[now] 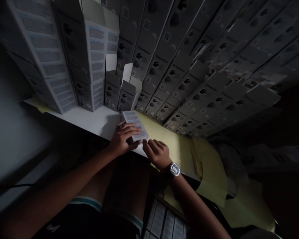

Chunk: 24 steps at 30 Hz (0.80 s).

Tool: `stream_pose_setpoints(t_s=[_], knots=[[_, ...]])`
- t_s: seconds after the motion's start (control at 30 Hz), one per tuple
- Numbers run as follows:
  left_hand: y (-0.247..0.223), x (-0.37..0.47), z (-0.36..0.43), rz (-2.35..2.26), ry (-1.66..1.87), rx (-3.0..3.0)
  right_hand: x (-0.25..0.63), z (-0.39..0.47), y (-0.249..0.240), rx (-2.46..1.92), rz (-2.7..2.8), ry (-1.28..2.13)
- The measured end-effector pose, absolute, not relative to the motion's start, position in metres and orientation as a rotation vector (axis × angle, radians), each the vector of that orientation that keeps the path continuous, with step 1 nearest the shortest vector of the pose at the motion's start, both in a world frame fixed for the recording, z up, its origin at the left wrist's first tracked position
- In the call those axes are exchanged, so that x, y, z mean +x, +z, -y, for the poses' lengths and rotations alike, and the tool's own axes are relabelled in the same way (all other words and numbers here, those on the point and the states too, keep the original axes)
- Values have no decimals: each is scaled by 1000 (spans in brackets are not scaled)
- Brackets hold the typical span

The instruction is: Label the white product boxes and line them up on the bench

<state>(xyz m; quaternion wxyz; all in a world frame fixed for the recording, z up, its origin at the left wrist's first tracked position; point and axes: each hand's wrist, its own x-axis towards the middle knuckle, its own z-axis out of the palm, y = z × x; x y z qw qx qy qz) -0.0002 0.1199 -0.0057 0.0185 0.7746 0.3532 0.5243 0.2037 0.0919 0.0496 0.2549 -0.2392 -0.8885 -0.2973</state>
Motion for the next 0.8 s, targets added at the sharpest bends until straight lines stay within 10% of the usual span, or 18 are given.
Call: stream_pose_setpoints(t_s=[0.8], knots=[[-6,-1,-117,-1110,1597,2389,203,-111,44,-884,2307,-6]])
